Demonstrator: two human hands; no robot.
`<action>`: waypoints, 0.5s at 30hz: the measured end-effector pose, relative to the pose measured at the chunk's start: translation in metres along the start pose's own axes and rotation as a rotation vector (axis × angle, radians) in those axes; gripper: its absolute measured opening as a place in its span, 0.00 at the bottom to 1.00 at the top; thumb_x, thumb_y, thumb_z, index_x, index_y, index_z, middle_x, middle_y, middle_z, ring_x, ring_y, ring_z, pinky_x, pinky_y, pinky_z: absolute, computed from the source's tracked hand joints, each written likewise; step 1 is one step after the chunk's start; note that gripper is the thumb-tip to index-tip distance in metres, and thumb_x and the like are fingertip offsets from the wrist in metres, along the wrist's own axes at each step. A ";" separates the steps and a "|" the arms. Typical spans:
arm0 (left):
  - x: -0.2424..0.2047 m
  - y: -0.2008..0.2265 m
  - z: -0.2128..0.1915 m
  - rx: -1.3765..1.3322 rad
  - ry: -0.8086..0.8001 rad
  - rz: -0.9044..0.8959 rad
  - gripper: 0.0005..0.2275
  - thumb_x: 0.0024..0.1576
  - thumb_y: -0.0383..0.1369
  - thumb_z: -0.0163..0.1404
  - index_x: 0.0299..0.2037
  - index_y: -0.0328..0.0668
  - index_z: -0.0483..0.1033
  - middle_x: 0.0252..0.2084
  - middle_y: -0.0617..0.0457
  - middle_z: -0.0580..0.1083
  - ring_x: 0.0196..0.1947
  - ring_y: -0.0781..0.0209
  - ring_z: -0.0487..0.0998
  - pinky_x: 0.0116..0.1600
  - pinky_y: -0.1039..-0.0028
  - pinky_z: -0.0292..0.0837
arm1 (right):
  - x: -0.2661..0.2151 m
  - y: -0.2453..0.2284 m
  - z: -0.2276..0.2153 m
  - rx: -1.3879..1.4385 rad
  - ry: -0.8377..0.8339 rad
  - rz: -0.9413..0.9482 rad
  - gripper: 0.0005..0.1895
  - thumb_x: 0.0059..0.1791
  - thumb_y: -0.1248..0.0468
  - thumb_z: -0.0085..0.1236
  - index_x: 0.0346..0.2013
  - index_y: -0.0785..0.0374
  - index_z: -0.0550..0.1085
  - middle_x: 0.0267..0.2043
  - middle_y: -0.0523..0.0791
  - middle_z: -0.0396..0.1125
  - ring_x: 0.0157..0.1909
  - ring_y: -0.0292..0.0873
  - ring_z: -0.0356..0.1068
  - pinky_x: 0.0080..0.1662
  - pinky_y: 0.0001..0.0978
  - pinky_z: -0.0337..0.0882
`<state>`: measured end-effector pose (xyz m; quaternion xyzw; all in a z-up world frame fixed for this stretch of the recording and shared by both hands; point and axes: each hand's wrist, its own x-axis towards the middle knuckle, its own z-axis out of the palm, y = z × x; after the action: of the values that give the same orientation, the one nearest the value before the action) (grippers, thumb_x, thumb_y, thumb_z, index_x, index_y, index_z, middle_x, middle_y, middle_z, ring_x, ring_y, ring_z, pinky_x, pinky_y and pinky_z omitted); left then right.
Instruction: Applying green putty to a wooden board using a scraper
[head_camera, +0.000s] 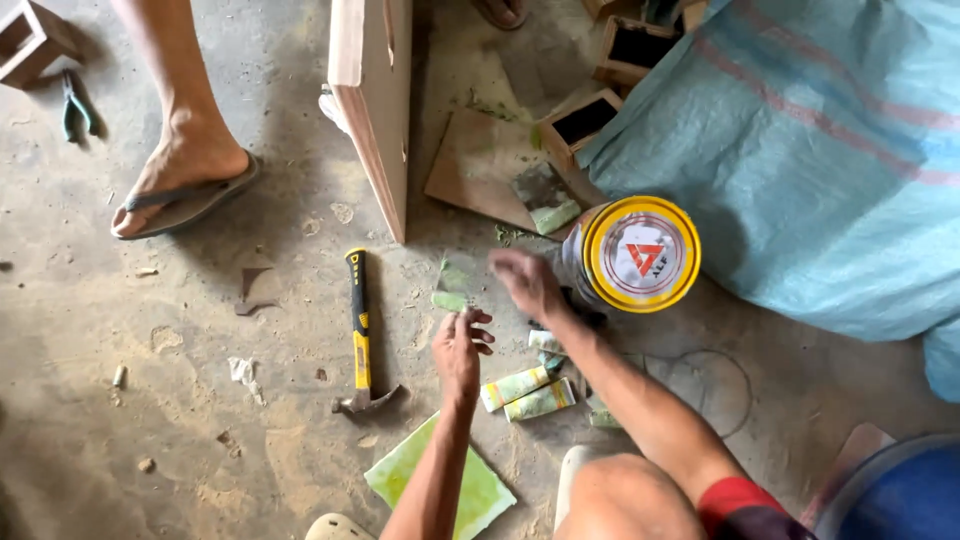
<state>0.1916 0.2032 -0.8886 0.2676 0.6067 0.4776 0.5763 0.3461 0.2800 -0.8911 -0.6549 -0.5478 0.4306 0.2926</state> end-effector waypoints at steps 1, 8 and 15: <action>0.010 -0.001 0.004 -0.009 -0.001 0.005 0.16 0.67 0.41 0.46 0.42 0.33 0.79 0.37 0.39 0.79 0.25 0.57 0.79 0.25 0.75 0.76 | 0.025 0.009 -0.009 -0.007 0.001 -0.007 0.20 0.49 0.46 0.55 0.52 0.46 0.81 0.46 0.46 0.76 0.51 0.50 0.75 0.53 0.43 0.71; 0.037 -0.044 -0.007 -0.178 0.160 -0.041 0.15 0.58 0.35 0.45 0.28 0.30 0.80 0.28 0.39 0.76 0.22 0.57 0.76 0.21 0.75 0.73 | 0.047 0.029 -0.012 -0.914 0.246 -0.221 0.40 0.48 0.54 0.57 0.71 0.71 0.60 0.65 0.69 0.58 0.69 0.77 0.54 0.68 0.71 0.45; 0.033 -0.041 -0.013 -0.417 0.178 -0.005 0.06 0.44 0.25 0.51 0.19 0.29 0.73 0.16 0.44 0.60 0.19 0.53 0.71 0.23 0.69 0.75 | -0.004 0.067 -0.027 -0.959 0.336 -0.534 0.38 0.48 0.54 0.62 0.68 0.70 0.65 0.66 0.69 0.56 0.69 0.73 0.56 0.69 0.64 0.51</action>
<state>0.1824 0.2122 -0.9410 0.0978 0.5440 0.6133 0.5643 0.4012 0.2629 -0.9349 -0.6128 -0.7742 -0.0647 0.1445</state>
